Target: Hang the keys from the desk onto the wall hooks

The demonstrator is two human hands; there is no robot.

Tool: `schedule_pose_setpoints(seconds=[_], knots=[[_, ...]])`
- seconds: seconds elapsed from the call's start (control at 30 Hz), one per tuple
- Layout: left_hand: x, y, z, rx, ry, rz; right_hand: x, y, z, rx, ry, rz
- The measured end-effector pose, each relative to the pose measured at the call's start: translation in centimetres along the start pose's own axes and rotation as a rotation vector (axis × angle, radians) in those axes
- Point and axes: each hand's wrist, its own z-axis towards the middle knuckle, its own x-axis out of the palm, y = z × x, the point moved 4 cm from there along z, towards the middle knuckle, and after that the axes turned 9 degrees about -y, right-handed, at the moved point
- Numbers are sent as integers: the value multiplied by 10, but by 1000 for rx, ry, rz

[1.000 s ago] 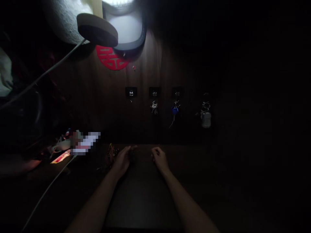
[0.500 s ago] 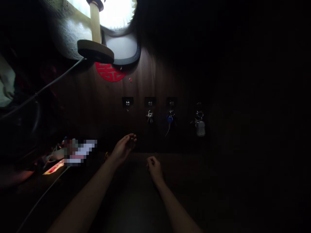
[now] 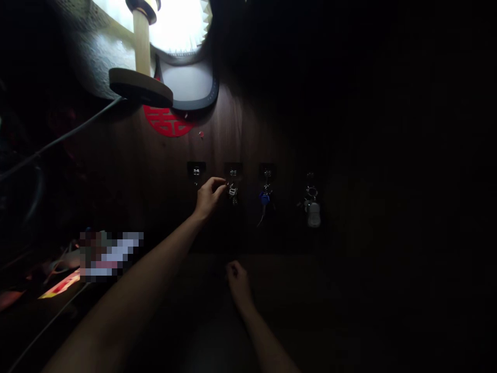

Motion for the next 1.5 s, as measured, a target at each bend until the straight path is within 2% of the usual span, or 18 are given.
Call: schedule_pose_setpoints(seconds=[0.2, 0.33, 0.5, 0.6, 0.67, 0.87, 1.1, 1.2, 1.37, 1.5], knots=[[13, -5, 11, 136, 94, 158, 1, -3, 1, 2, 3, -43], [12, 0, 12, 147, 125, 165, 2, -1, 0, 1, 13, -23], [8, 2, 13, 142, 81, 136, 4, -2, 0, 19, 34, -14], [12, 2, 14, 173, 163, 155, 3, -2, 1, 10, 27, -40], [14, 4, 14, 172, 191, 165, 2, -2, 0, 0, 19, -51], [14, 17, 7, 68, 131, 104, 3, -3, -1, 10, 30, -46], [16, 51, -29, -173, 79, -117, 2, -1, 0, -6, 33, -48], [12, 63, -51, -310, 93, -178, 1, 1, -1, -5, 48, -27], [-1, 78, -103, -491, 114, -186, 0, 2, -3, 13, 56, -17], [-18, 83, -154, -486, 161, -112, -1, 2, -4, 11, 52, -34]])
